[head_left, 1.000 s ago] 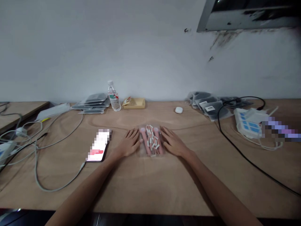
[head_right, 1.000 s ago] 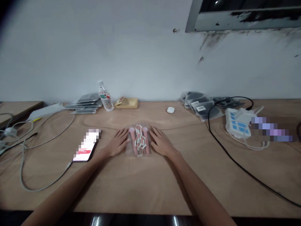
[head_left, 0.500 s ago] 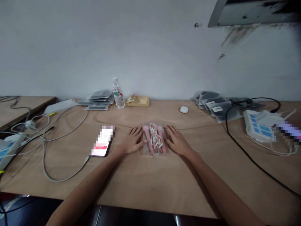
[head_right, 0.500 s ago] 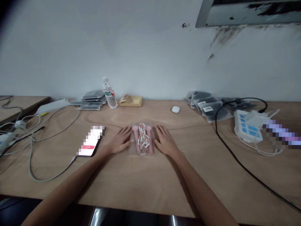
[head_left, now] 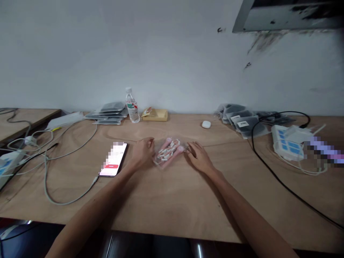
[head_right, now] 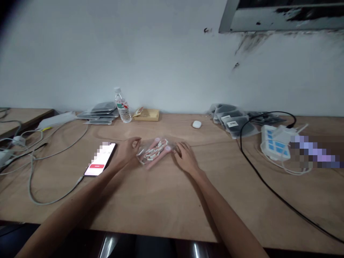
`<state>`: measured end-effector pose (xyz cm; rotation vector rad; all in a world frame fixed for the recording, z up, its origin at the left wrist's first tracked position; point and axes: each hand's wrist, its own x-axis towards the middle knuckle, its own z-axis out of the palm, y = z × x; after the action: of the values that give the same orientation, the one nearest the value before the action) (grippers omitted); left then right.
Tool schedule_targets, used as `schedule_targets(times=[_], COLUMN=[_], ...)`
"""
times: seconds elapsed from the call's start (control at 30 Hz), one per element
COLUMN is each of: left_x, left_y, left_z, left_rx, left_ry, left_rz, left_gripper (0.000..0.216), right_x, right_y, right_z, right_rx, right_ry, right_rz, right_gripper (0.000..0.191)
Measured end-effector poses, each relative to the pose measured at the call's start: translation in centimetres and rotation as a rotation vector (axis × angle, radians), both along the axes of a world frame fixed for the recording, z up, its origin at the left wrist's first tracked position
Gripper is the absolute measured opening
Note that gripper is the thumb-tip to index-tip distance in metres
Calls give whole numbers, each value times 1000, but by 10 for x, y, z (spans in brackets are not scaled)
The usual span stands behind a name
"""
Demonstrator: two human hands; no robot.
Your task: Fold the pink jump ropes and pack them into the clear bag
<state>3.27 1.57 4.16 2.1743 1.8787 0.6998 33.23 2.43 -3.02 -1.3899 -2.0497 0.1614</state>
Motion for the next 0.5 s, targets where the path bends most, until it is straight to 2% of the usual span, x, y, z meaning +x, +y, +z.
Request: schedule_targets(times=[0.03,0.1,0.17,0.23,0.3,0.43,0.5], left_x=[6,19,30,36,34,15,5], left_y=[-3,-11,-16,-17,-11,6,13], left_z=[3,4,-1,-8,-13,-16,-17], left_rx=[2,22,58,96,106,79,77], left_ry=[22,112,197,252,293,365,367], left_rz=[6,-94,-215,-241,-276,-496,-562], left_gripper=[48,53,64,75,83,105,115], right_x=[-1,-2,-3,-3,-2,-2,-5], right_y=[-1,-4,-7,-9,-11,-15,-17], right_z=[3,10,15,17,18,21,23], right_rx=[-9,-16,-10,3,14,17,25], right_ry=[17,55,95,128,154,122,74], right_rz=[27,93,157,187,197,260,264], right_gripper=[47,44,41,39,37,34,35])
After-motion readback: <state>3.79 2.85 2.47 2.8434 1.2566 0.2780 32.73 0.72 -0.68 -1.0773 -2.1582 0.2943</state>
